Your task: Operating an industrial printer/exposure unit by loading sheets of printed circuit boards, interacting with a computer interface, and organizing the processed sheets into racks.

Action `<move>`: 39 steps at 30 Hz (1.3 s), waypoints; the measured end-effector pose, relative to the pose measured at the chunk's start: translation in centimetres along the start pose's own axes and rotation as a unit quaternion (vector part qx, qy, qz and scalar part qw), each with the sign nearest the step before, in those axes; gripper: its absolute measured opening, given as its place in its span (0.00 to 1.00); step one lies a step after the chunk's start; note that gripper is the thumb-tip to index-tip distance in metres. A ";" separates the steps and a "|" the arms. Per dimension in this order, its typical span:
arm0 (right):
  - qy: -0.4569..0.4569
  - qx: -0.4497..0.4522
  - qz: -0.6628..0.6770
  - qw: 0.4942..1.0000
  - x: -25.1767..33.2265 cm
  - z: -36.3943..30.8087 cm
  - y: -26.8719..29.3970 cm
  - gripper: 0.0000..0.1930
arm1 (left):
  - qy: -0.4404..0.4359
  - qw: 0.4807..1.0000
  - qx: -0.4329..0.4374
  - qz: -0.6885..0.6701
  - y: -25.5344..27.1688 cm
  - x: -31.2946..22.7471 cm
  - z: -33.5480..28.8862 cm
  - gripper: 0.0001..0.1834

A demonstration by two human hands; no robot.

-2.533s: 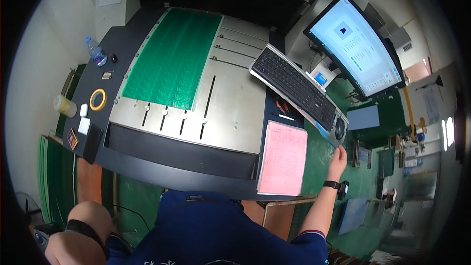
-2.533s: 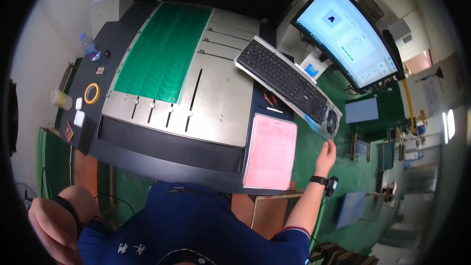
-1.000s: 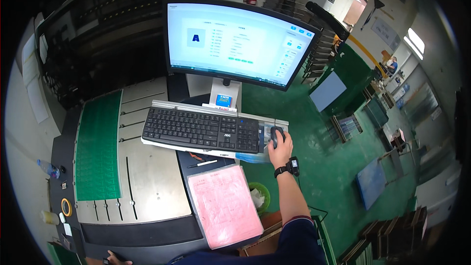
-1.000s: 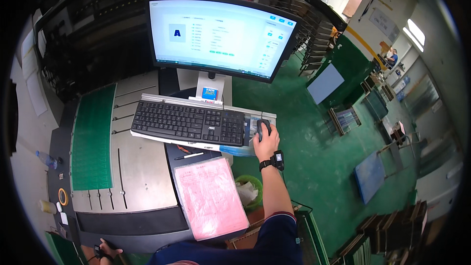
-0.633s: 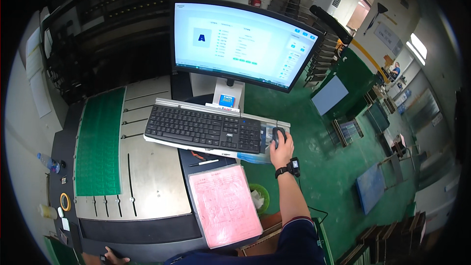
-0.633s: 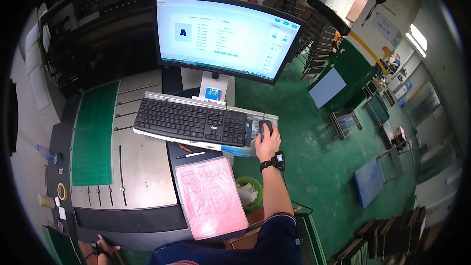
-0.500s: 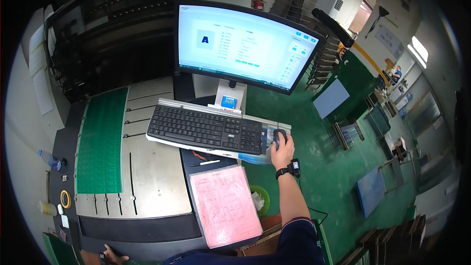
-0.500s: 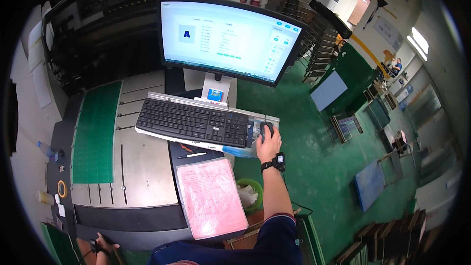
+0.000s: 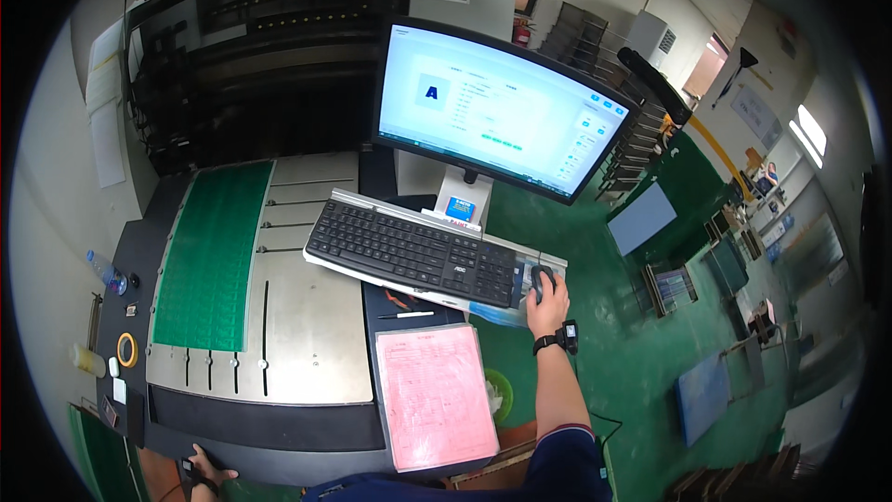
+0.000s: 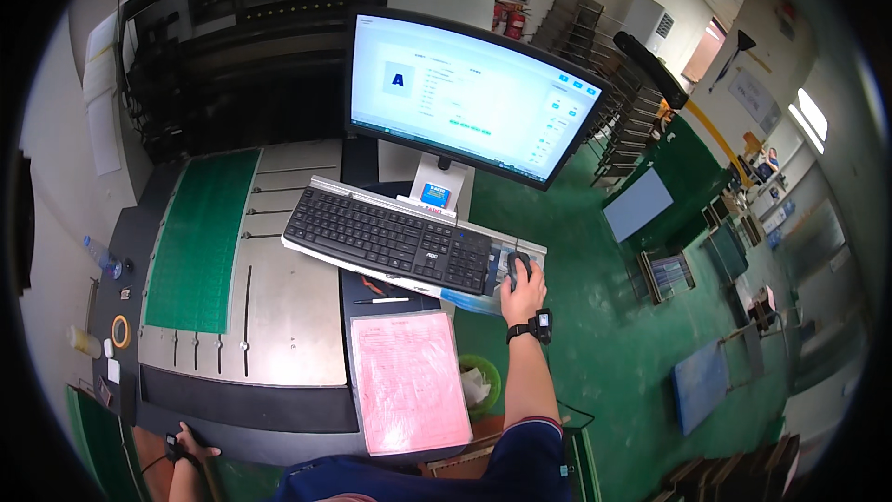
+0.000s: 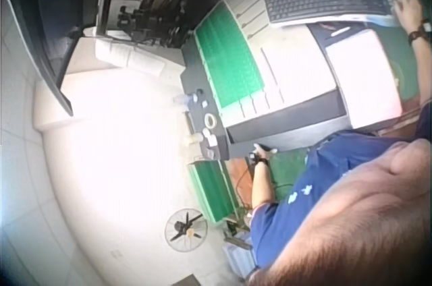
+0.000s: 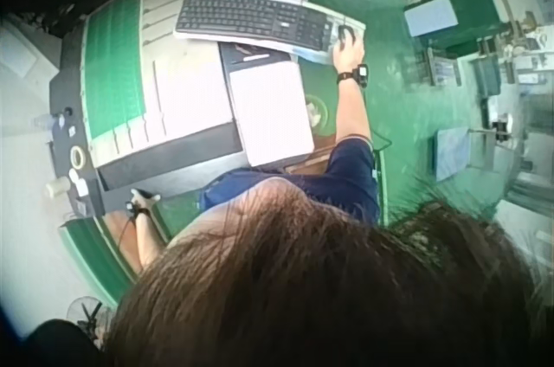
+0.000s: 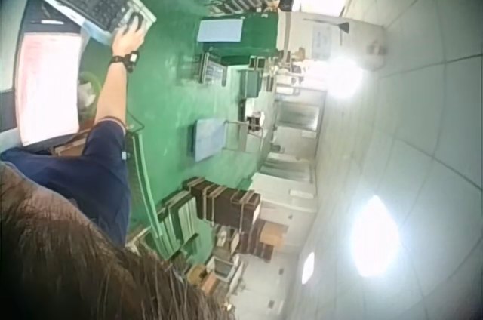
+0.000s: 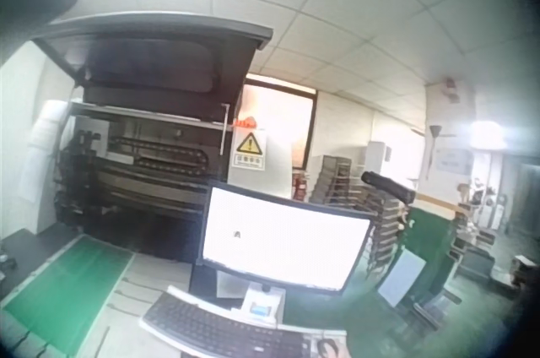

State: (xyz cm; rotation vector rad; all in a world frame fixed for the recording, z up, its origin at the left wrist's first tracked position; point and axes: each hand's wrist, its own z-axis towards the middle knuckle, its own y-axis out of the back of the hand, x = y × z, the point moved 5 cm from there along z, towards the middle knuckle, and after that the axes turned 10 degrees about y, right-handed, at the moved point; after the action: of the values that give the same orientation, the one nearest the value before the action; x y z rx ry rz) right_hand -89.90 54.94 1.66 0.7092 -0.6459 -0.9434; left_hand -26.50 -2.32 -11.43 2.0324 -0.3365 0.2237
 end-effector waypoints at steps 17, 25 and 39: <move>-0.005 -0.071 0.065 0.995 11.4 -7.5 5.3 0.27 | -0.061 0.994 -0.019 -0.086 3.4 -1.4 -4.7 0.74; 0.114 0.306 0.431 0.841 34.0 -24.5 5.5 0.16 | -0.118 0.986 -0.036 -0.112 4.0 -0.3 -7.5 0.66; 0.234 0.595 0.415 0.647 47.9 -36.5 5.5 0.15 | -0.312 0.840 0.080 -0.436 -6.0 8.7 -9.1 0.10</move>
State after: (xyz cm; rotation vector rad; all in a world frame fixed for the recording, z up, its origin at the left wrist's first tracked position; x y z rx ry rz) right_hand -38.65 24.25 -7.48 1.5443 -0.9586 0.6983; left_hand -16.48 7.18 -9.60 2.1673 0.2553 -1.0219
